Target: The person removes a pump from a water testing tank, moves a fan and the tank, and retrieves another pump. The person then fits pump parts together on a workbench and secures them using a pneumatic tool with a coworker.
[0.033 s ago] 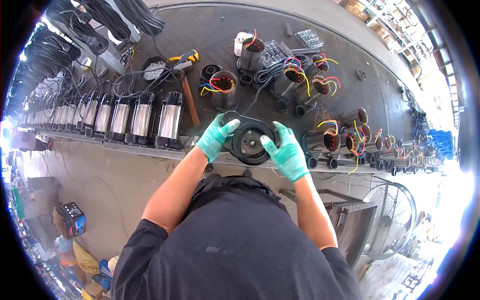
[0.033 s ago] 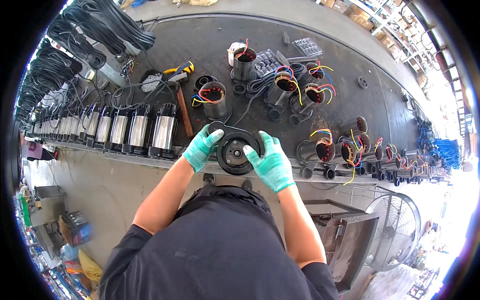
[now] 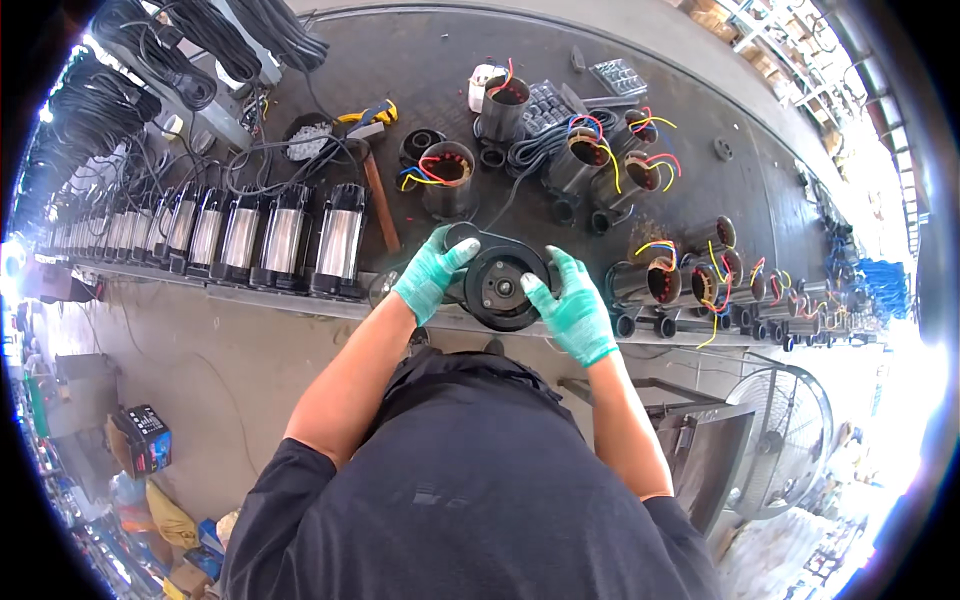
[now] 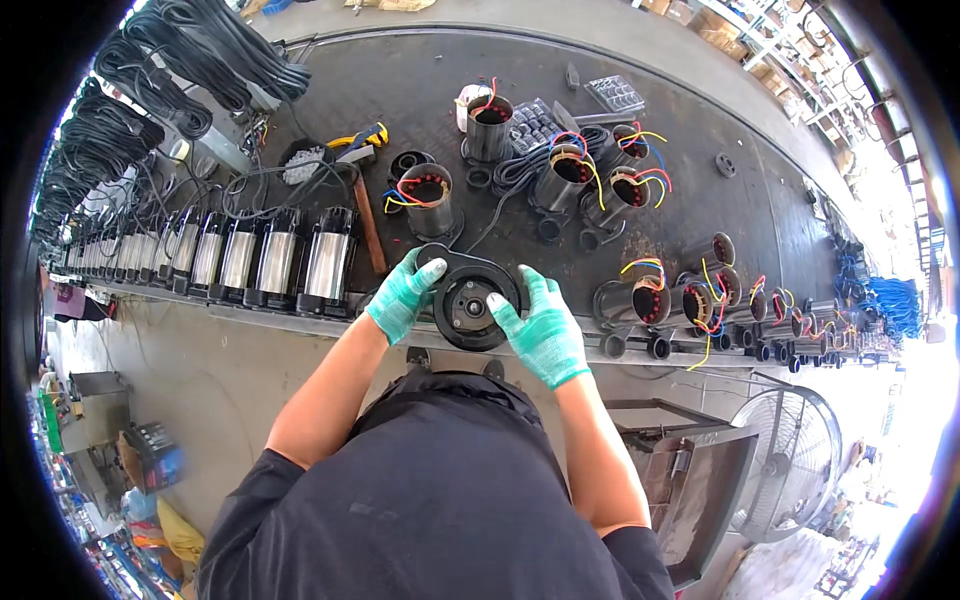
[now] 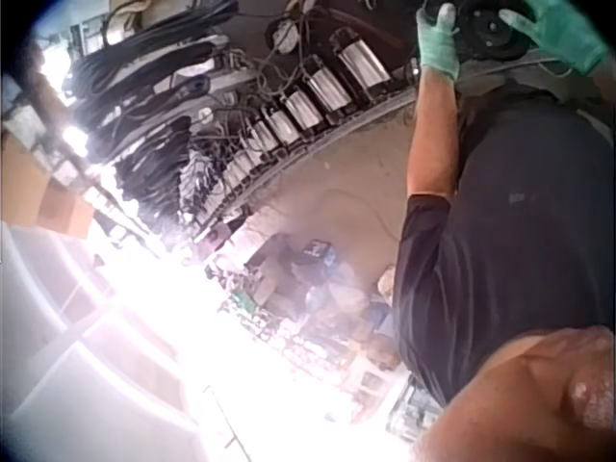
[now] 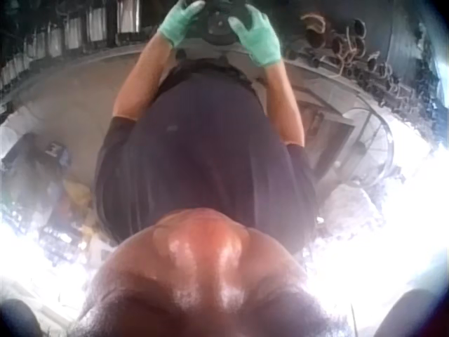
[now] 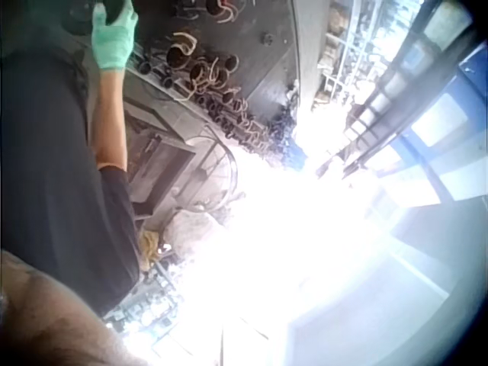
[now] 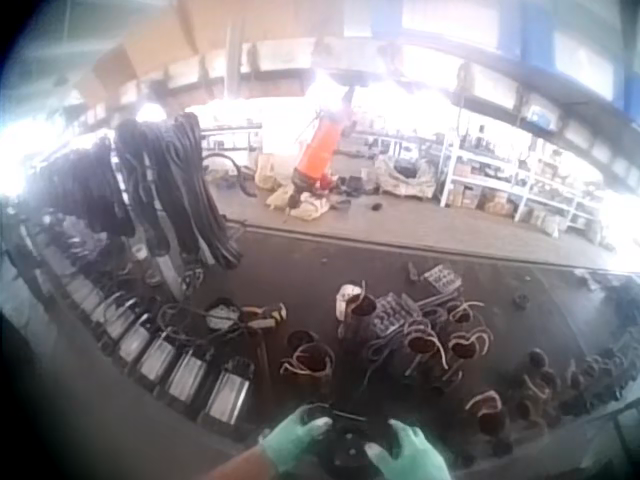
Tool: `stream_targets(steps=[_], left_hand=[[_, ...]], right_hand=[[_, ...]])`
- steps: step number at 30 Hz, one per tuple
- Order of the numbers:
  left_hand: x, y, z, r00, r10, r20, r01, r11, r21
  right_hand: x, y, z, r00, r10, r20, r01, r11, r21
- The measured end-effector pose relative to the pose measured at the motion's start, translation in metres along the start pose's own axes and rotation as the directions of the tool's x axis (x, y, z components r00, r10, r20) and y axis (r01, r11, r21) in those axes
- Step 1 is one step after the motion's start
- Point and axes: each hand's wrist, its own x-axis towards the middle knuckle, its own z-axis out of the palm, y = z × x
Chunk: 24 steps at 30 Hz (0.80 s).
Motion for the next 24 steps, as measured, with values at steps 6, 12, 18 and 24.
stream_targets(steps=[6,12,18,24], left_hand=[[0.004,-0.001,-0.009,0.995,0.102,-0.006,-0.102,0.995,-0.012],[-0.01,0.02,-0.034,0.976,0.202,-0.079,-0.209,0.974,-0.091],[-0.08,0.042,-0.066,0.84,0.482,-0.249,-0.427,0.871,0.243],[-0.126,-0.004,-0.123,0.773,0.473,-0.424,-0.169,0.797,0.58]], right_hand=[[-0.002,-0.002,0.004,0.997,0.074,0.035,-0.076,0.996,0.052],[-0.002,-0.014,-0.009,0.998,0.054,-0.027,-0.05,0.991,0.124],[-0.008,-0.019,-0.025,0.983,-0.05,-0.174,0.077,0.986,0.15],[-0.022,-0.035,-0.035,0.956,-0.02,-0.293,0.125,0.93,0.345]])
